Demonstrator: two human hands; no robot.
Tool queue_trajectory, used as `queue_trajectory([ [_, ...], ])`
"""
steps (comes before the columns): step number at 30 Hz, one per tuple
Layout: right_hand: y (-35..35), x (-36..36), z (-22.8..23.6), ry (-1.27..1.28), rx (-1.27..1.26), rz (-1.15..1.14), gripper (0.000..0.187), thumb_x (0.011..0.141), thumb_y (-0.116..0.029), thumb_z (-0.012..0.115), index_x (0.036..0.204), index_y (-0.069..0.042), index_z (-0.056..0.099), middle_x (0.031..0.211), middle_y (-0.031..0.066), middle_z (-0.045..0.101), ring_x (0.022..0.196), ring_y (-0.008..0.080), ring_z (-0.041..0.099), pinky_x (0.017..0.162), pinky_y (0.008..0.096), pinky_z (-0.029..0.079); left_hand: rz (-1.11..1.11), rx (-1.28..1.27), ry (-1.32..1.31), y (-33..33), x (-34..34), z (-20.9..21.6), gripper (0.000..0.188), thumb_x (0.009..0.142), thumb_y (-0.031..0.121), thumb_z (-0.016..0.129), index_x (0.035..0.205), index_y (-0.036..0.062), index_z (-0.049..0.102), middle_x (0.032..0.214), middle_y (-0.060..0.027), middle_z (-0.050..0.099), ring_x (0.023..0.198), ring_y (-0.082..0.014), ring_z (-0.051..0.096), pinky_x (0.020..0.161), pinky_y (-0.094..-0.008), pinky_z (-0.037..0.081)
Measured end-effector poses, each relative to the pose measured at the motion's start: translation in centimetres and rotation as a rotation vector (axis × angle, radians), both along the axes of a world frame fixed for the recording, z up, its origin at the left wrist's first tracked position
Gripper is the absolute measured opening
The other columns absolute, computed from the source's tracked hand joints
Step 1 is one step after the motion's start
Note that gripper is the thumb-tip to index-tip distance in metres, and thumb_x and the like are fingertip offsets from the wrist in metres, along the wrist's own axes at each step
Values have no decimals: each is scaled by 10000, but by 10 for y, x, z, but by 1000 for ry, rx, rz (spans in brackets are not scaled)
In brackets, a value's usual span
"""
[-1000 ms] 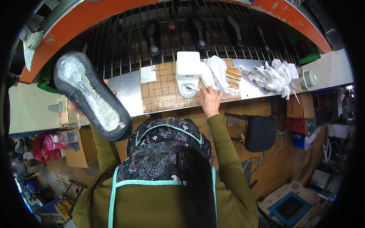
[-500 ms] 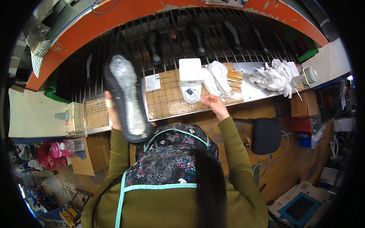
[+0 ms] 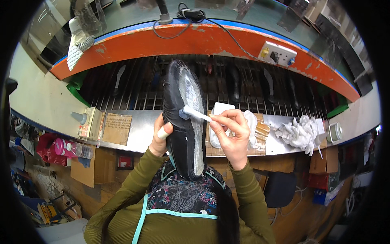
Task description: The person scrubs a black shoe with a white brush, repeatedly applying a white substance to the upper and sole. The shoe is rotated and repositioned to access different areas while the person continues scrubbing.
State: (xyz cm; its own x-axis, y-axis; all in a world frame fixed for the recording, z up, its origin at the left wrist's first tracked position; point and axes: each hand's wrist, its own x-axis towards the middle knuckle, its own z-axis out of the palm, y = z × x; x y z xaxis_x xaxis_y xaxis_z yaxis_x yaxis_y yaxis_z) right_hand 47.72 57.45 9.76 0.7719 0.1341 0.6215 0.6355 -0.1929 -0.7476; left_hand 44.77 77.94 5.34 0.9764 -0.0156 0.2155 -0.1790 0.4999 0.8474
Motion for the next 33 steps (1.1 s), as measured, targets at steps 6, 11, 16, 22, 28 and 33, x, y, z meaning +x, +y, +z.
queue_trajectory([
  [6, 21, 15, 5, 9, 48, 23, 162, 800, -17, 727, 962, -25, 730, 889, 32, 547, 712, 85, 509, 584, 210, 414, 1, 51, -34, 8, -6, -3, 662, 810, 212, 709, 1350, -49, 428, 1224, -89, 561, 1129, -154, 526, 999, -284, 376],
  [11, 38, 32, 18, -29, 33, 41, 154, 797, -33, 732, 951, -24, 732, 858, 29, 557, 672, 84, 505, 565, 216, 408, 40, 119, -68, 20, -11, 3, 659, 807, 213, 719, 1337, -58, 436, 1225, -97, 560, 1125, -157, 529, 996, -281, 379],
  [16, 50, 50, 26, -58, 48, 42, 146, 796, -37, 730, 942, -24, 733, 843, 28, 563, 630, 67, 503, 541, 202, 399, 53, 155, -72, 29, -13, 8, 681, 795, 221, 731, 1338, -64, 434, 1227, -103, 559, 1125, -157, 528, 994, -281, 382],
  [22, 59, 65, 35, -153, 29, -15, 137, 793, -49, 740, 928, -35, 736, 845, 29, 572, 626, 62, 514, 516, 196, 402, 29, 159, -52, 41, -14, 6, 715, 776, 235, 750, 1342, -65, 434, 1234, -109, 563, 1130, -160, 530, 1002, -286, 381],
  [28, 52, 70, 31, -195, -70, 71, 147, 754, -47, 757, 898, -77, 744, 853, 31, 587, 704, 106, 553, 511, 212, 443, 25, 161, -46, 49, -12, 3, 700, 770, 230, 740, 1338, -56, 446, 1232, -110, 563, 1128, -168, 532, 1001, -293, 384],
  [33, 50, 79, 35, -231, -62, 142, 147, 754, -37, 752, 898, -68, 743, 855, 34, 590, 667, 94, 553, 520, 209, 442, 8, 198, -27, 54, -12, 6, 722, 765, 253, 719, 1350, -58, 434, 1243, -115, 558, 1143, -175, 527, 1013, -302, 379],
])
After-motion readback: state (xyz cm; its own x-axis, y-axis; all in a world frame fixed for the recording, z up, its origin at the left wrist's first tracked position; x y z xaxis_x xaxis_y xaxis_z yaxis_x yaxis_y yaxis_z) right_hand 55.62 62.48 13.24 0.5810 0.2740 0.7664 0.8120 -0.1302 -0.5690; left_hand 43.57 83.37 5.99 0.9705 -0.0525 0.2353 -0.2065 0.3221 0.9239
